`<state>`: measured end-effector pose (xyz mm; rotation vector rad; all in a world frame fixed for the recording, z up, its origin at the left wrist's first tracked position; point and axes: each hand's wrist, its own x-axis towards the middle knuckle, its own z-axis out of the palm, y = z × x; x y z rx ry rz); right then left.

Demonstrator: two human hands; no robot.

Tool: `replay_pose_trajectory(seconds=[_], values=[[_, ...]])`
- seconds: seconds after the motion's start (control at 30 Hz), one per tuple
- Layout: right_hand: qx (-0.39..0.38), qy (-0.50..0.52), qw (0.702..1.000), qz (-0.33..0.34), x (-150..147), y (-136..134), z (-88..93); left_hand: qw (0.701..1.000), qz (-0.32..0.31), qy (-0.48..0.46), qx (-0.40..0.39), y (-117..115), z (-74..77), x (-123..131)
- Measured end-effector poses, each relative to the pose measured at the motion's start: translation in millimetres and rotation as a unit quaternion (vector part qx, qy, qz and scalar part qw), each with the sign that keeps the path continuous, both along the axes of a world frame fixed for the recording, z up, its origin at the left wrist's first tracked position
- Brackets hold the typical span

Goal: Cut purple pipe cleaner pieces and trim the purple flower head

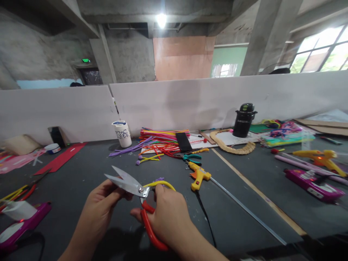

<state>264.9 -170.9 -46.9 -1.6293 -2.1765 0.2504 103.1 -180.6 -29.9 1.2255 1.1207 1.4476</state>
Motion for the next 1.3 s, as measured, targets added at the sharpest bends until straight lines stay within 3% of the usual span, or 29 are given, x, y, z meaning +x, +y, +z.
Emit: replay_pose_trajectory(seconds=[0.2, 0.57, 0.67, 0.77, 0.9, 1.13, 1.3], values=[[0.006, 0.027, 1.000, 0.014, 3.1, 2.6, 0.5, 1.000, 0.023, -0.012, -0.015, 0.3, 4.0, 1.4], [-0.013, 0.098, 0.995, 0.033, 4.3, 5.1, 0.0, 1.000, 0.008, -0.011, -0.020, 0.8, 3.8, 1.5], [-0.066, 0.241, 0.965, 0.077, 4.9, 6.9, 2.5, 0.997, -0.030, -0.034, -0.067, 1.8, 2.4, 3.8], [-0.131, 0.382, 0.909, 0.107, 7.9, 9.0, 7.9, 0.987, -0.113, -0.035, -0.108, 2.2, -0.9, 8.8], [-0.210, 0.439, 0.862, 0.143, 11.0, 10.5, 13.2, 0.978, -0.158, 0.014, -0.132, 1.2, -6.0, 15.8], [-0.255, 0.402, 0.875, 0.085, 7.9, 14.0, 8.9, 0.970, -0.154, 0.151, -0.114, 1.9, -12.1, 20.2], [-0.242, 0.385, 0.883, 0.120, 8.6, 16.3, 5.6, 0.960, -0.132, 0.226, -0.100, 1.6, -9.4, 22.2]])
